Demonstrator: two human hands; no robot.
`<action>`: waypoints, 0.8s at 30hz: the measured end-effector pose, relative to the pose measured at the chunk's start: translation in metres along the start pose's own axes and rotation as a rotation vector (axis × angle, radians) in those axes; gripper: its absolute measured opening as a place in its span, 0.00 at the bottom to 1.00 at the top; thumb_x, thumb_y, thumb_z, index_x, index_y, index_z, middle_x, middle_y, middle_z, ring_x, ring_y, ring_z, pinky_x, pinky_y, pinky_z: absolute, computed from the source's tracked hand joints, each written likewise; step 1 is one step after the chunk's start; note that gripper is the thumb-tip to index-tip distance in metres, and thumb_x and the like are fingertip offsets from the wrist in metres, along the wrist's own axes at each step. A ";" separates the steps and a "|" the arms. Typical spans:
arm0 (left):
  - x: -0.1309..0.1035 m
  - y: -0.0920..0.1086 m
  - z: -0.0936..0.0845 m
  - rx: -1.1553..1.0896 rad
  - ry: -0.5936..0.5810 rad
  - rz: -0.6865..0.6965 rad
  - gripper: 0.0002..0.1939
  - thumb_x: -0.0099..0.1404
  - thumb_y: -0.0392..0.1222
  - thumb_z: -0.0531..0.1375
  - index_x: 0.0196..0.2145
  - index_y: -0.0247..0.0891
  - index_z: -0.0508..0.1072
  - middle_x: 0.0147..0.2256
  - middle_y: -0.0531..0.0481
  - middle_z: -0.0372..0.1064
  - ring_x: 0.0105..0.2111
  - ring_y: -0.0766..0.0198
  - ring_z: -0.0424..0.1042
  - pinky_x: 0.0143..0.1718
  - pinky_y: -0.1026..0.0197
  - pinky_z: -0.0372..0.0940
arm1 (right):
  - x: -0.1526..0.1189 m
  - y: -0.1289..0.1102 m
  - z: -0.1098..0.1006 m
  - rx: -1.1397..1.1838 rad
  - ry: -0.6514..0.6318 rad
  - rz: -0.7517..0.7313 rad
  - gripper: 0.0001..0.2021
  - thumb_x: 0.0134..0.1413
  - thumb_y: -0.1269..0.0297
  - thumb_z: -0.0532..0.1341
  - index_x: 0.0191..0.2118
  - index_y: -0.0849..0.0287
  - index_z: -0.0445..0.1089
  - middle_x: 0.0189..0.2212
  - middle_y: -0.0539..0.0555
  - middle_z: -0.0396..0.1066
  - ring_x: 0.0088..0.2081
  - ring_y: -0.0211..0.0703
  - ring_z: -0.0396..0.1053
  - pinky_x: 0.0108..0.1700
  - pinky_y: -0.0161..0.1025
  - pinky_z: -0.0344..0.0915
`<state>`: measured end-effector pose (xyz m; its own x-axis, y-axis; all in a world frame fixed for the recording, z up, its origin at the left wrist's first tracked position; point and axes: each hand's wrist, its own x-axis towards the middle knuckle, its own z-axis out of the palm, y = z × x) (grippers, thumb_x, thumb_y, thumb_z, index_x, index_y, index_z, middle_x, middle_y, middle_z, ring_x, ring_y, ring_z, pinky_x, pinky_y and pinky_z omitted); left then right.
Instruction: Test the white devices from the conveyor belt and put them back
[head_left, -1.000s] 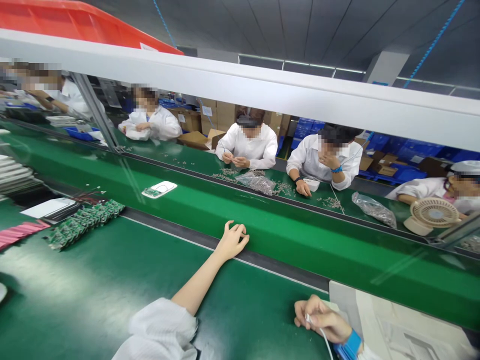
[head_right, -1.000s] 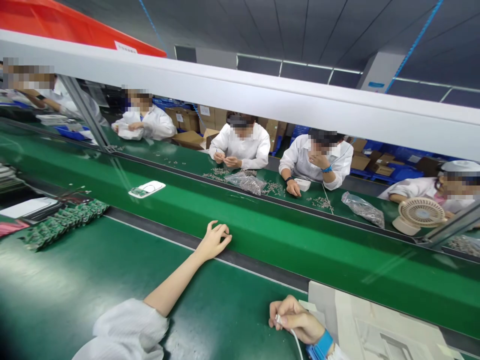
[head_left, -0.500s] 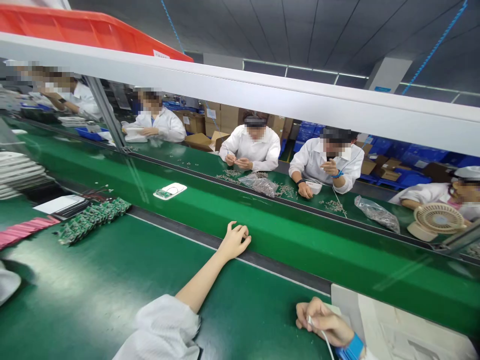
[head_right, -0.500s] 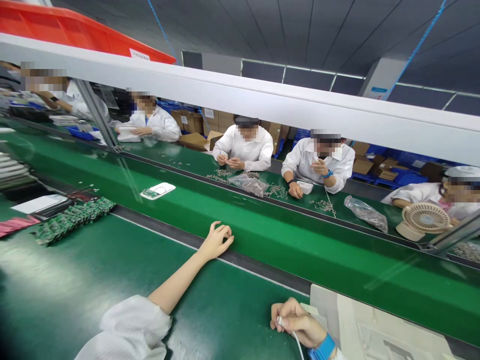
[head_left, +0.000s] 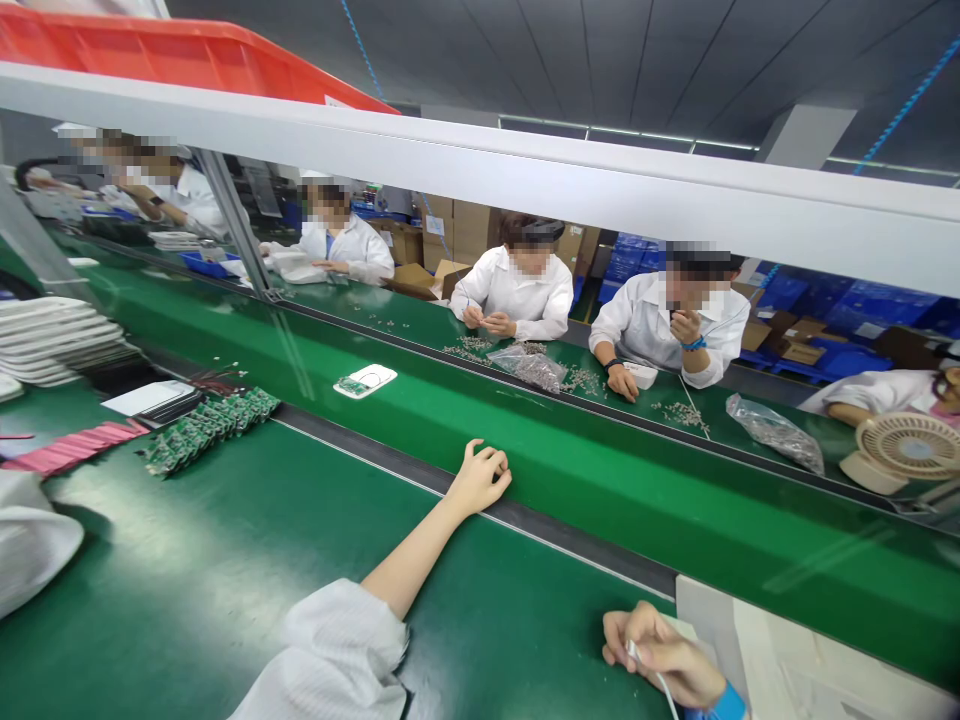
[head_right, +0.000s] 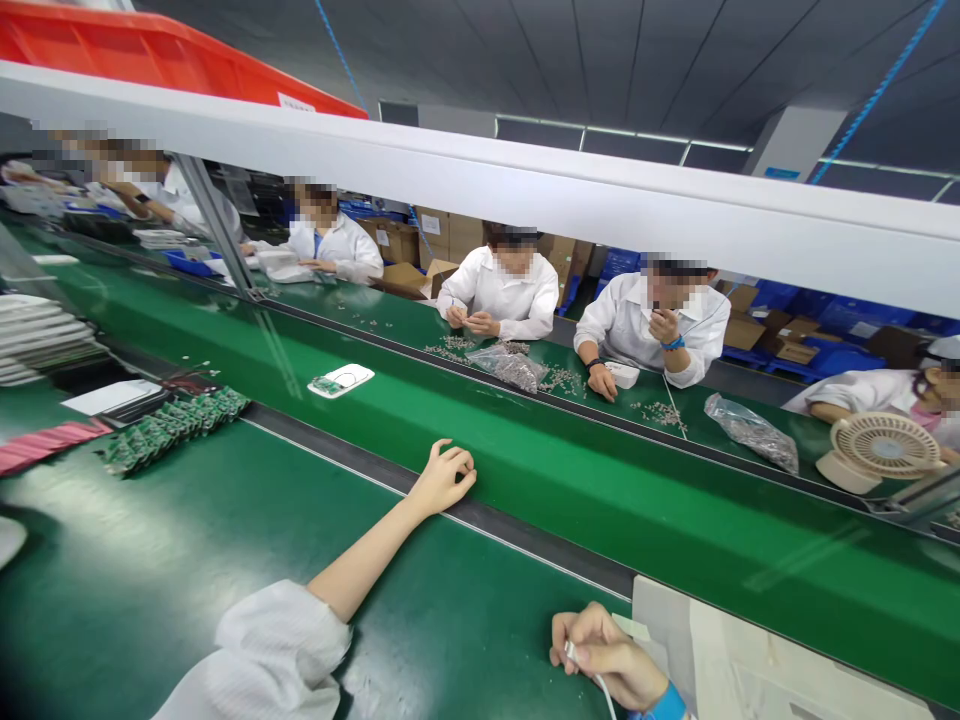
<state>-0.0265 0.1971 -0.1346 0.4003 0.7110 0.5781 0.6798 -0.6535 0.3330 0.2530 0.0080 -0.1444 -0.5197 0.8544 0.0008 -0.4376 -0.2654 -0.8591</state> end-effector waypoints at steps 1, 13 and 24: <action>0.000 0.000 0.000 0.000 0.000 0.000 0.04 0.58 0.35 0.51 0.26 0.42 0.60 0.22 0.57 0.67 0.32 0.62 0.67 0.55 0.48 0.47 | 0.000 0.000 0.000 0.002 0.001 0.002 0.03 0.43 0.69 0.65 0.26 0.58 0.69 0.22 0.53 0.67 0.31 0.43 0.61 0.37 0.45 0.54; 0.002 -0.013 -0.002 0.052 -0.002 -0.042 0.05 0.57 0.35 0.51 0.25 0.39 0.65 0.22 0.57 0.68 0.32 0.65 0.67 0.53 0.52 0.48 | 0.001 -0.002 0.002 -0.018 0.015 0.034 0.04 0.43 0.67 0.65 0.25 0.58 0.69 0.22 0.52 0.66 0.31 0.43 0.60 0.37 0.45 0.53; 0.015 -0.100 -0.053 0.416 0.082 -0.331 0.19 0.59 0.39 0.48 0.45 0.26 0.66 0.48 0.33 0.63 0.53 0.47 0.55 0.54 0.48 0.45 | 0.005 0.009 -0.012 -0.024 0.034 0.051 0.08 0.39 0.61 0.67 0.23 0.57 0.68 0.22 0.51 0.65 0.28 0.41 0.64 0.34 0.41 0.57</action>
<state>-0.1213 0.2595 -0.1200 0.0848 0.8280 0.5542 0.9544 -0.2273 0.1937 0.2547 0.0153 -0.1582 -0.5150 0.8551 -0.0603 -0.3937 -0.2984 -0.8695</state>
